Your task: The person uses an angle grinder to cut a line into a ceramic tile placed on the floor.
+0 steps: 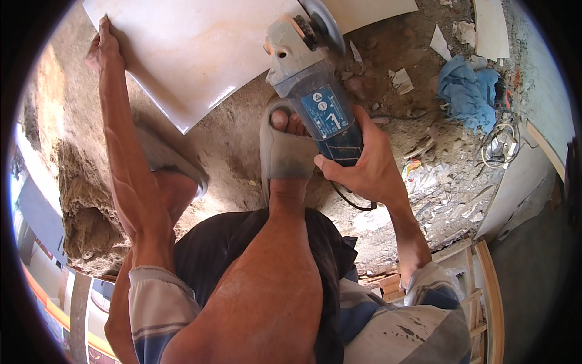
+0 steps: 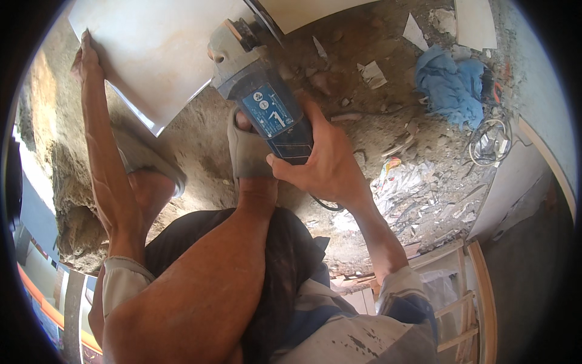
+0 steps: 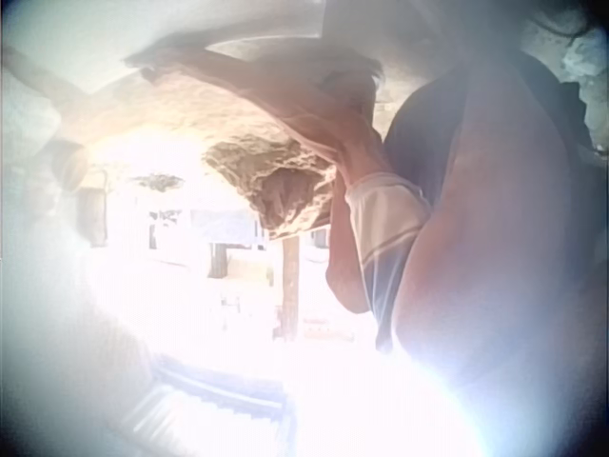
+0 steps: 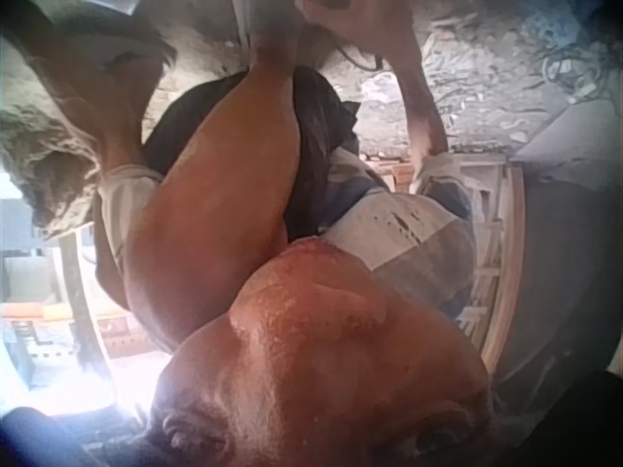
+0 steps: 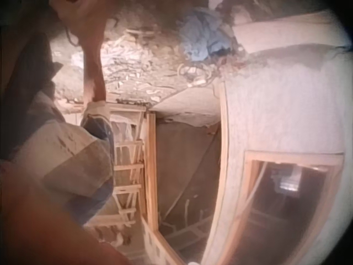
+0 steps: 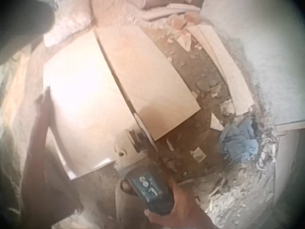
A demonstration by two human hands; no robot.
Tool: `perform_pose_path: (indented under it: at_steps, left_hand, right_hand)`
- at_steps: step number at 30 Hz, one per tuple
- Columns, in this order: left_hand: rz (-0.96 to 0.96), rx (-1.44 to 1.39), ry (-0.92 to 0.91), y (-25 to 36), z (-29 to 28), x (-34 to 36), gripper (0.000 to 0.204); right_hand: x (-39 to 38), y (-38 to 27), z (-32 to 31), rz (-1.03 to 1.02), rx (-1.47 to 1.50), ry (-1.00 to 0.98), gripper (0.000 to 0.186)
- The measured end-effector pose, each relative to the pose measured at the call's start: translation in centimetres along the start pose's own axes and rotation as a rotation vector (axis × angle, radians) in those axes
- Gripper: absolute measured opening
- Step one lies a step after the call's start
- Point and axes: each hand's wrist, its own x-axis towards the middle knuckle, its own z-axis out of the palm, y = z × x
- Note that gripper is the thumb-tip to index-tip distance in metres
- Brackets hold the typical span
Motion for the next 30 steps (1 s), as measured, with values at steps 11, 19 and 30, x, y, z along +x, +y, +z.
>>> perform_pose_path:
  at_steps: [11,19,30]
  left_hand:
    - [0.429,-0.399,0.13,5.0,-4.8,-16.1,0.07]
    - [-0.06,-0.74,-1.116,15.9,-10.7,-39.1,0.063]
    - [-0.434,-0.624,-1.471,17.2,-10.0,-38.9,0.055]
  right_hand:
    - [-5.5,-2.3,-0.8,0.035,0.048,0.053,0.077]
    - [-1.3,-8.4,-1.7,-0.152,0.059,0.259,0.078]
    - [-1.1,-7.8,-1.7,-0.248,-0.067,0.506,0.077]
